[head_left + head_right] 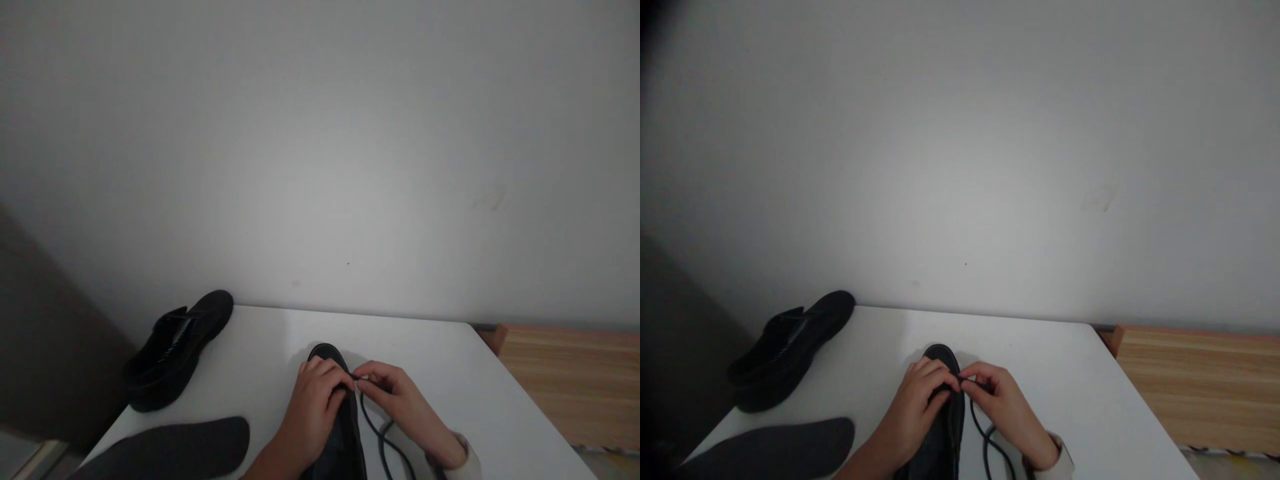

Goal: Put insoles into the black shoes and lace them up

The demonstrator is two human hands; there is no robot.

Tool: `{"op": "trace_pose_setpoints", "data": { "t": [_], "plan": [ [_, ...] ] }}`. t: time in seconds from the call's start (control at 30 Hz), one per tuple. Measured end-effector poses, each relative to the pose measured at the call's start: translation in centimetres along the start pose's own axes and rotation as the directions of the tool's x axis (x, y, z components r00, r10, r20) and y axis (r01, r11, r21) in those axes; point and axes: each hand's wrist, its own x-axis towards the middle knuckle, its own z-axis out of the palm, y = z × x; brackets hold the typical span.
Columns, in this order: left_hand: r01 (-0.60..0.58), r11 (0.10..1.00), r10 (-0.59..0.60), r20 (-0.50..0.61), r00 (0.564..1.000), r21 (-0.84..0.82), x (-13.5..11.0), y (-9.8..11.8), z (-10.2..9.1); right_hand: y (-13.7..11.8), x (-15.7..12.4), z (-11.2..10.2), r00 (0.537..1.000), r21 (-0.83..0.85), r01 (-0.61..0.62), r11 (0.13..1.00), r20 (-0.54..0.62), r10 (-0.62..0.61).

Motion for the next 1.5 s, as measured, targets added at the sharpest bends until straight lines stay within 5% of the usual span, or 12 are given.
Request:
{"op": "trace_pose_setpoints", "data": {
  "t": [0.3,0.63,1.03,1.23,1.5],
  "plan": [
    [0.009,0.999,-0.008,0.008,1.0,-0.032,-0.1,0.4,-0.3,-0.7,-0.3,-1.3,0.99,-0.026,0.035,0.999,-0.133,-0.038],
    [-0.001,0.999,0.001,-0.002,1.0,-0.032,-0.1,0.3,-0.2,-0.5,-0.1,-0.6,0.999,-0.013,-0.015,1.0,-0.032,0.015],
    [0.003,0.999,-0.003,0.008,1.0,-0.037,0.1,0.5,-0.4,-0.1,-0.4,-0.8,0.998,0.21,-0.022,0.977,0.061,0.01],
    [0.017,0.999,-0.017,0.005,1.0,-0.029,0.0,0.5,-0.2,0.2,0.0,-0.8,0.999,0.072,0.047,0.996,-0.028,-0.045],
    [0.043,0.997,-0.046,-0.043,0.998,-0.06,-0.1,0.3,-0.1,0.7,-0.4,-0.6,0.997,-0.105,-0.018,0.994,0.07,0.025]
  ]
}}
